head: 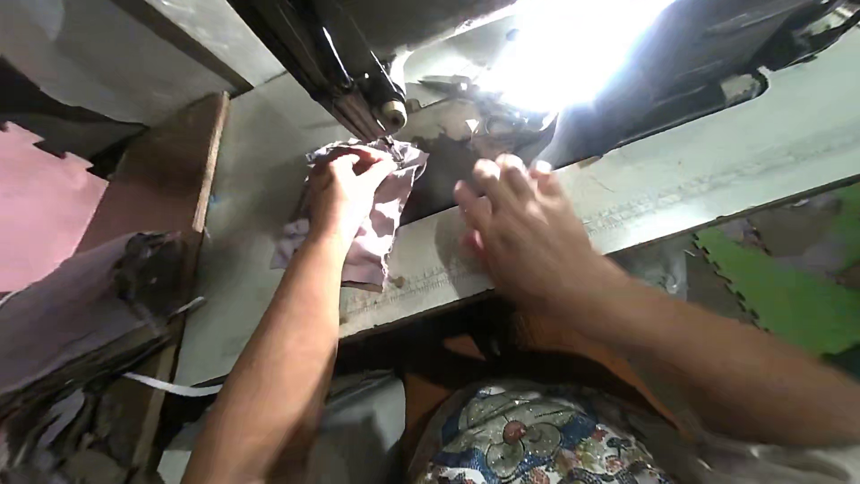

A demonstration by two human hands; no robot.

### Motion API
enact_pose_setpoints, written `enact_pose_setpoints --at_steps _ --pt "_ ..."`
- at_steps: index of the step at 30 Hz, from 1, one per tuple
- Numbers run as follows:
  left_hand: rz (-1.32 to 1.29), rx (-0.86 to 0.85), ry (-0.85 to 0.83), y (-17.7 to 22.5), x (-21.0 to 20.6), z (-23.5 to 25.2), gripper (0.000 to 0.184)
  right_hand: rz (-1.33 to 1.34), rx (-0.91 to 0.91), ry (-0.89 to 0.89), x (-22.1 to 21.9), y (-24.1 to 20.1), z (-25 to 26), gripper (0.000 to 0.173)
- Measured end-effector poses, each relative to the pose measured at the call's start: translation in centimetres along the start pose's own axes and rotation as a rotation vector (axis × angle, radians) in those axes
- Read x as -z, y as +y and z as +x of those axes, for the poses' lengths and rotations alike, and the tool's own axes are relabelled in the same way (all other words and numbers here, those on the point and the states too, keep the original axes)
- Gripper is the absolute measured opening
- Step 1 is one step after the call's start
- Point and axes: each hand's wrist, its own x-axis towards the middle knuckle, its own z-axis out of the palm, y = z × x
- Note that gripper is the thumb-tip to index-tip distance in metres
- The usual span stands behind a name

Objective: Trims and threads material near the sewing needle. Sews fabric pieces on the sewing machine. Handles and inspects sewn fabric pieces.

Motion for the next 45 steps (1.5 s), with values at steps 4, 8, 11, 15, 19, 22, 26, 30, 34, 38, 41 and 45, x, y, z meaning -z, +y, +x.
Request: enact_pose_setpoints --at_steps 4,8,11,15,19,22,26,30,34,38,41,45 --pt "-0.116 -0.029 0.04 -0.5 -0.4 -0.1 0.017 0.093 0.058 0.108 -3.1 -2.5 -4.7 0.045" --pt "-0.178 -0.005 0.039 -0.7 -0.5 0.0 0.017 0.065 0.039 0.186 -4.1 -2.6 -4.8 0.047" --pt "-0.179 0.008 0.051 -0.8 -0.6 0.1 0.016 0.056 0.046 0.204 -4.2 -2.6 -4.7 0.047" --pt "-0.218 0.011 0.059 -0.5 -0.7 -0.1 0.015 0.053 0.053 0.213 -4.3 -2.5 -4.8 0.048" --pt "-0.189 0.03 0.064 -0.4 -0.6 -0.1 0.015 0.049 0.044 0.211 -4.3 -2.6 -4.8 0.048" --pt "-0.177 0.028 0.059 -0.3 -0.5 -0.1 0.015 0.047 0.05 0.213 -4.4 -2.6 -4.8 0.048" --pt "-0.182 0.03 0.051 -0.2 -0.5 -0.1 0.014 0.041 0.05 0.196 -4.2 -2.6 -4.8 0.048" --pt "-0.148 0.029 0.048 -0.3 -0.4 0.0 0.014 0.04 0.045 0.2 -4.2 -2.6 -4.8 0.048" --pt "-0.187 0.017 0.042 -0.3 -0.5 -0.1 0.013 0.034 0.05 0.198 -4.1 -2.6 -4.7 0.048" --pt "-0.214 -0.016 0.023 -0.1 -0.5 -0.1 0.012 0.026 0.048 0.204 -4.2 -2.6 -4.7 0.048" --pt "-0.201 -0.052 0.016 -0.3 -0.5 0.0 0.012 0.033 0.049 0.2 -4.1 -2.5 -4.7 0.048" --pt "-0.235 -0.069 0.019 -0.5 -0.8 0.1 0.013 0.053 0.048 0.223 -4.3 -2.5 -4.7 0.048"
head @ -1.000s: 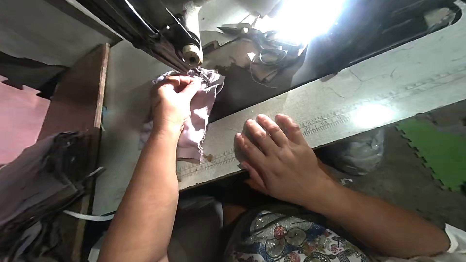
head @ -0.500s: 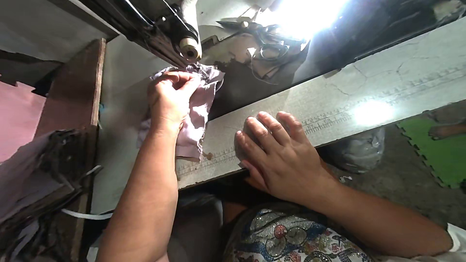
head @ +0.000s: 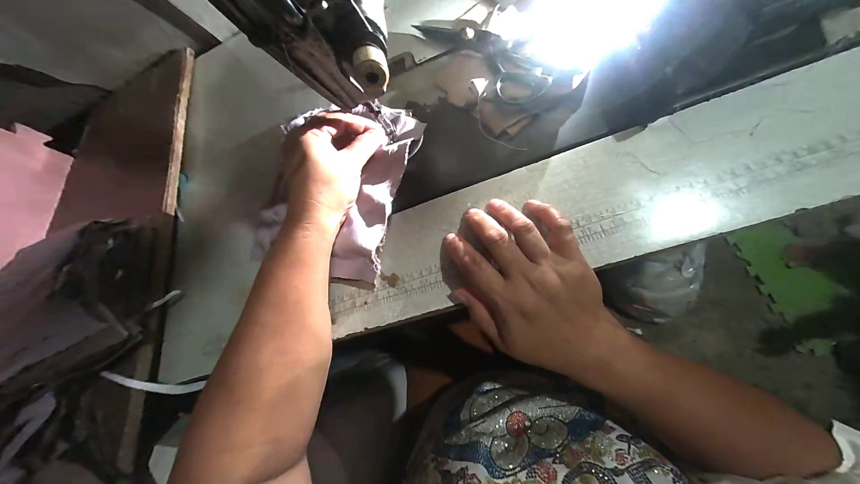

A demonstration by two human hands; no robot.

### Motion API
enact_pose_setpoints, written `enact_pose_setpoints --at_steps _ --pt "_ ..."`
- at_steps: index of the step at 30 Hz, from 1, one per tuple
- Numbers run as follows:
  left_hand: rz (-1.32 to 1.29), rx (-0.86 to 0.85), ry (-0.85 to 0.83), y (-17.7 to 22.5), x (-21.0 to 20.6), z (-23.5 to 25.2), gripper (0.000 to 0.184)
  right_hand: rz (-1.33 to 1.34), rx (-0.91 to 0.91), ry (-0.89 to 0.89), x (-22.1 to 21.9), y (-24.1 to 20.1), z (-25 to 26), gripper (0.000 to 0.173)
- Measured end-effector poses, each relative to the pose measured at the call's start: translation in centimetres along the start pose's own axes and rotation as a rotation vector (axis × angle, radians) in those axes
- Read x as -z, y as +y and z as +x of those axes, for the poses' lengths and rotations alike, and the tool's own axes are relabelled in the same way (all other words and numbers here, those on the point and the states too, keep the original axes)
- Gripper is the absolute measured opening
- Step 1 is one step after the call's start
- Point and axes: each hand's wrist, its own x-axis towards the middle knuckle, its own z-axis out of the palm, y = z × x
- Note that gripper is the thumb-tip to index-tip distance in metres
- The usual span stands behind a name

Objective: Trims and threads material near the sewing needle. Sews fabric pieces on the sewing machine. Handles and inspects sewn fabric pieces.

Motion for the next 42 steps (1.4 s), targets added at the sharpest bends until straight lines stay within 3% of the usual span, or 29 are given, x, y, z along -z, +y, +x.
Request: enact_pose_setpoints --at_steps 42 --pt "0.121 -0.001 0.019 0.05 0.2 0.1 0.013 -0.035 0.004 -0.005 0.05 0.0 0.06 0.046"
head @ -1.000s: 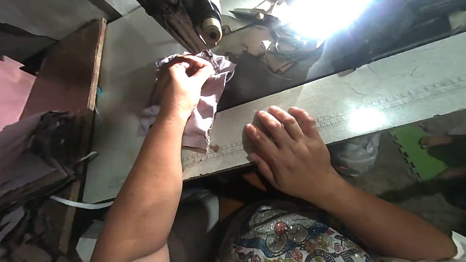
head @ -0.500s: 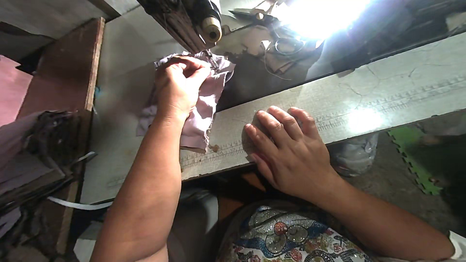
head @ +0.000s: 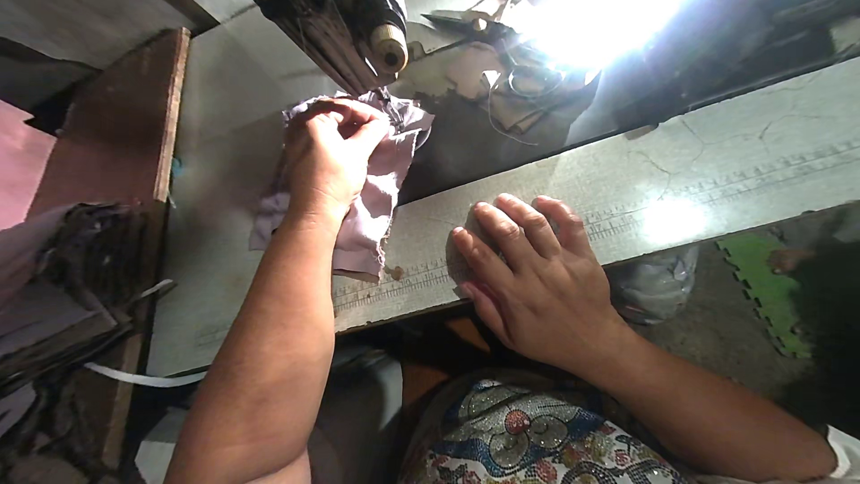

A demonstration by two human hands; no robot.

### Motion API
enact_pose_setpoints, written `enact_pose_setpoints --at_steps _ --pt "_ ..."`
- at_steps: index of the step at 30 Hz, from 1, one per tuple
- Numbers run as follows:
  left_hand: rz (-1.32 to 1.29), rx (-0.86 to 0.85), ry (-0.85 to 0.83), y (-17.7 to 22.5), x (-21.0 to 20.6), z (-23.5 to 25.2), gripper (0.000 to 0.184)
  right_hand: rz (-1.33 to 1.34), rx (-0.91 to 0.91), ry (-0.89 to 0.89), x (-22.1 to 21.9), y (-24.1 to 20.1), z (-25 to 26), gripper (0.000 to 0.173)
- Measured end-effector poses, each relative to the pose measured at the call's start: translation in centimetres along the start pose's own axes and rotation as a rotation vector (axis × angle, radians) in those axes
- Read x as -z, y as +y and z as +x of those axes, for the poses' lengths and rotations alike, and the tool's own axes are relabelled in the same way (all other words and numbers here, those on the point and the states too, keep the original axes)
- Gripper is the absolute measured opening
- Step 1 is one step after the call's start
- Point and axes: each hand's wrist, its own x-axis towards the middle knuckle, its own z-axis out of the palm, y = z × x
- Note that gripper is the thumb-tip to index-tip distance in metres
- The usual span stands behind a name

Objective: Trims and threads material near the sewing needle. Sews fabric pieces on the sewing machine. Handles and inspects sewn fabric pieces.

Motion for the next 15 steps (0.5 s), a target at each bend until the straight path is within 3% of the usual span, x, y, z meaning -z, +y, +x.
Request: enact_pose_setpoints --at_steps 15 --pt "0.004 -0.038 -0.006 -0.04 -0.18 0.04 0.014 0.006 0.0 0.012 -0.06 -0.01 0.01 0.046"
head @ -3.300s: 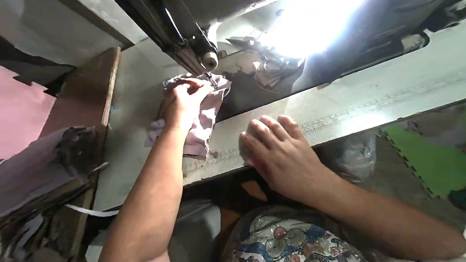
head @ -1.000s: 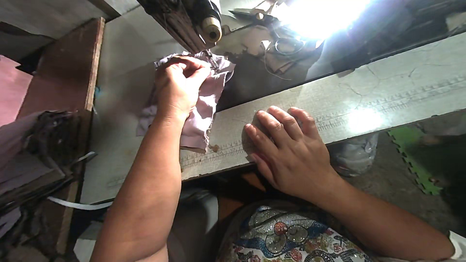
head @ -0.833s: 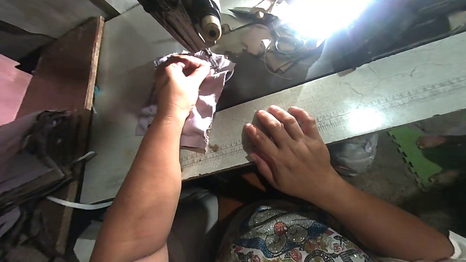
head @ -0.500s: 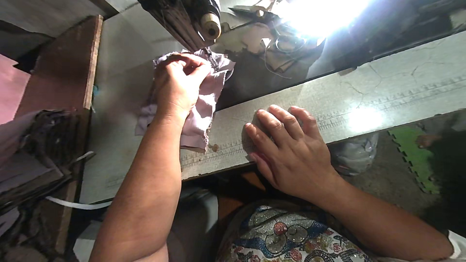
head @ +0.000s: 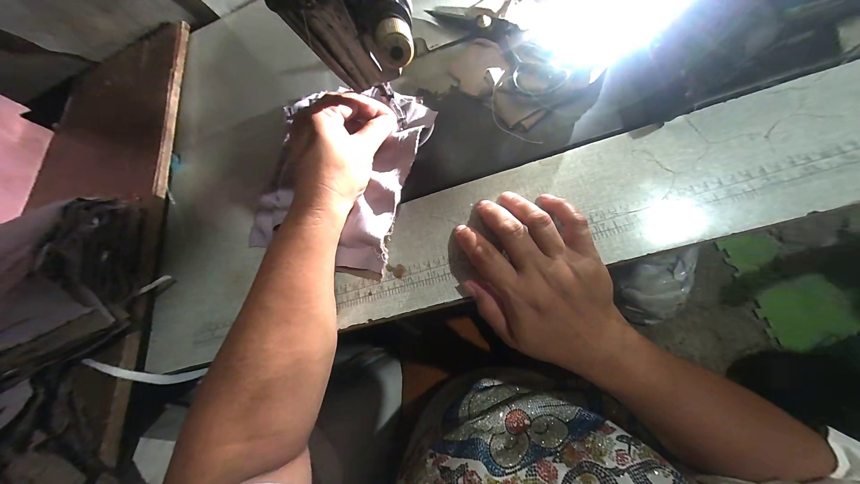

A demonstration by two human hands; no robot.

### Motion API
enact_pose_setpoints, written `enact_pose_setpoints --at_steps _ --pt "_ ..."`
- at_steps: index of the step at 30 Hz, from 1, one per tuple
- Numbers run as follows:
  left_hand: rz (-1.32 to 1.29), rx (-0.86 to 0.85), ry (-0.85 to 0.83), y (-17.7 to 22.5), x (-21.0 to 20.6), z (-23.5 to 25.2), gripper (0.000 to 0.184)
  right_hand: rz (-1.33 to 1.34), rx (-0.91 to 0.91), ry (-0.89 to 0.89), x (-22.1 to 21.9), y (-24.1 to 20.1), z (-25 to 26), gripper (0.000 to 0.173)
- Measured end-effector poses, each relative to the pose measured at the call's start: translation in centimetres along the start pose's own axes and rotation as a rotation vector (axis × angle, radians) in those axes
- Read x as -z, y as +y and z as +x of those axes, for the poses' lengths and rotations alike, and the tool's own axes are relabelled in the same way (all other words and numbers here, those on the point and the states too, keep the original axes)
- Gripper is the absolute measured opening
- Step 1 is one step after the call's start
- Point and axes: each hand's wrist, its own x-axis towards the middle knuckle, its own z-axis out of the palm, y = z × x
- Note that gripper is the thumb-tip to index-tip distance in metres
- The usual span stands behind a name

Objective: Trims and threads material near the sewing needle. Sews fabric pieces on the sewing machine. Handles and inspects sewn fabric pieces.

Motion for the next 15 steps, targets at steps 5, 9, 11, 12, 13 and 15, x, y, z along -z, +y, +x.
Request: enact_pose_setpoints --at_steps 5,9,11,12,13,15 --pt "0.032 0.003 -0.002 -0.14 -0.01 0.06 0.014 -0.003 0.006 -0.004 0.03 0.04 0.04 0.046" --pt "0.037 -0.006 -0.007 -0.06 0.05 0.09 0.016 0.022 -0.005 -0.027 0.34 0.05 0.18 0.046" --pt "0.049 0.001 -0.016 -0.05 0.08 0.06 0.017 0.034 0.0 -0.043 0.58 0.11 0.33 0.045" --pt "0.05 0.005 -0.022 -0.03 0.1 0.03 0.017 0.038 0.003 -0.045 0.62 0.14 0.38 0.046" --pt "0.047 0.003 -0.023 -0.04 0.11 0.0 0.017 0.037 0.004 -0.047 0.62 0.14 0.4 0.046" --pt "0.045 -0.001 -0.018 -0.11 0.13 0.0 0.016 0.028 0.007 -0.041 0.52 0.13 0.37 0.046"
